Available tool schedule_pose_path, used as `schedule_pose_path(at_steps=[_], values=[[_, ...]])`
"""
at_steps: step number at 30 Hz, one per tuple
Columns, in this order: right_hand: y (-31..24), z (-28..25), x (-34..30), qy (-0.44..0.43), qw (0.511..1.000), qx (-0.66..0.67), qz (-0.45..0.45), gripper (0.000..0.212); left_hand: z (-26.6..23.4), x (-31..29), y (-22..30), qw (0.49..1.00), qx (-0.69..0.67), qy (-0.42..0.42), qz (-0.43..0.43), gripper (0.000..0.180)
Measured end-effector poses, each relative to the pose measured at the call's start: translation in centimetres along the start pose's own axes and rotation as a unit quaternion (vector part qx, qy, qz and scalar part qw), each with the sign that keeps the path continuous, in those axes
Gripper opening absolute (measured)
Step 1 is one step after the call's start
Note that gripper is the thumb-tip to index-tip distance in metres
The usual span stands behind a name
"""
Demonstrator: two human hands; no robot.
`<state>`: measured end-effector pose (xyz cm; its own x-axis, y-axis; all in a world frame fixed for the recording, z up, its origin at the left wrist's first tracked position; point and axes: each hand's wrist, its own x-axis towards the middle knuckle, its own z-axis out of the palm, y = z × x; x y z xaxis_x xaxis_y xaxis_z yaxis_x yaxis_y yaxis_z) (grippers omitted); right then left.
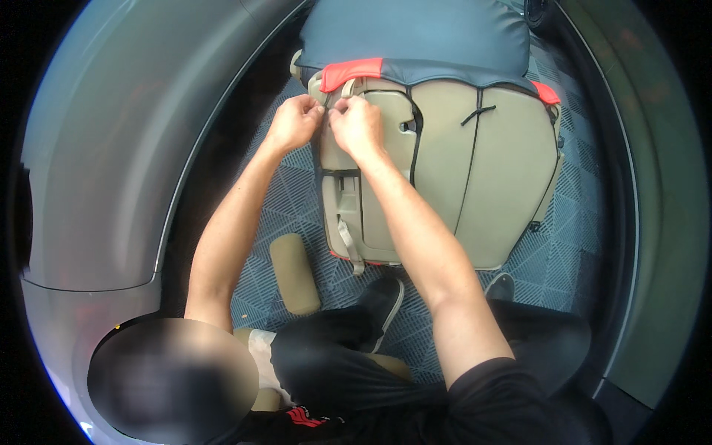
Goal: The person installs a two-tone car seat cover onto a beige car seat. They thread and tighten elastic straps around the seat edges, flip the seat to access the underside, and secure additional straps to hold the cover in place.
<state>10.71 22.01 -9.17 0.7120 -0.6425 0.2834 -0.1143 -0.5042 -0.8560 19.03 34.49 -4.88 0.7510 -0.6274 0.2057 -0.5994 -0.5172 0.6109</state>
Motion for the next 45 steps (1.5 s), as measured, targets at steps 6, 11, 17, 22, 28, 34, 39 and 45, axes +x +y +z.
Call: schedule_pose_path(at_steps=[6,11,17,22,28,34,39,45], values=[[0.5,-0.9,0.8,-0.105,0.992,0.068,0.035,0.025,0.3,0.8,-0.2,0.969,-0.215,-0.093,-0.085,0.018],[-2.1,-2.8,2.2,-0.225,0.972,0.036,0.057,0.024,-0.3,1.0,-1.2,0.958,-0.245,-0.118,-0.096,0.018],[-2.8,-2.3,2.8,-0.176,0.979,-0.098,-0.038,0.026,0.0,1.0,-1.9,0.96,-0.252,-0.113,-0.043,0.016],[-2.4,-1.9,1.1,-0.086,0.994,-0.067,-0.021,0.026,1.0,-0.2,-0.9,0.987,-0.158,-0.002,-0.012,0.019],[-0.8,-0.4,1.6,0.002,0.996,0.081,0.03,0.023,2.4,-1.6,-0.4,0.985,-0.131,0.104,0.036,0.02],[-1.9,-3.5,3.5,-0.197,0.98,-0.028,0.019,0.025,3.0,-1.4,-1.0,0.986,-0.137,0.089,0.015,0.022],[-2.6,-4.3,4.7,-0.292,0.953,-0.065,-0.039,0.027,3.1,-1.2,-1.3,0.985,-0.156,0.073,-0.004,0.025],[0.5,-3.7,3.5,-0.145,0.976,-0.01,-0.164,0.025,3.2,-1.2,-0.8,0.982,-0.157,0.095,0.046,0.017]])
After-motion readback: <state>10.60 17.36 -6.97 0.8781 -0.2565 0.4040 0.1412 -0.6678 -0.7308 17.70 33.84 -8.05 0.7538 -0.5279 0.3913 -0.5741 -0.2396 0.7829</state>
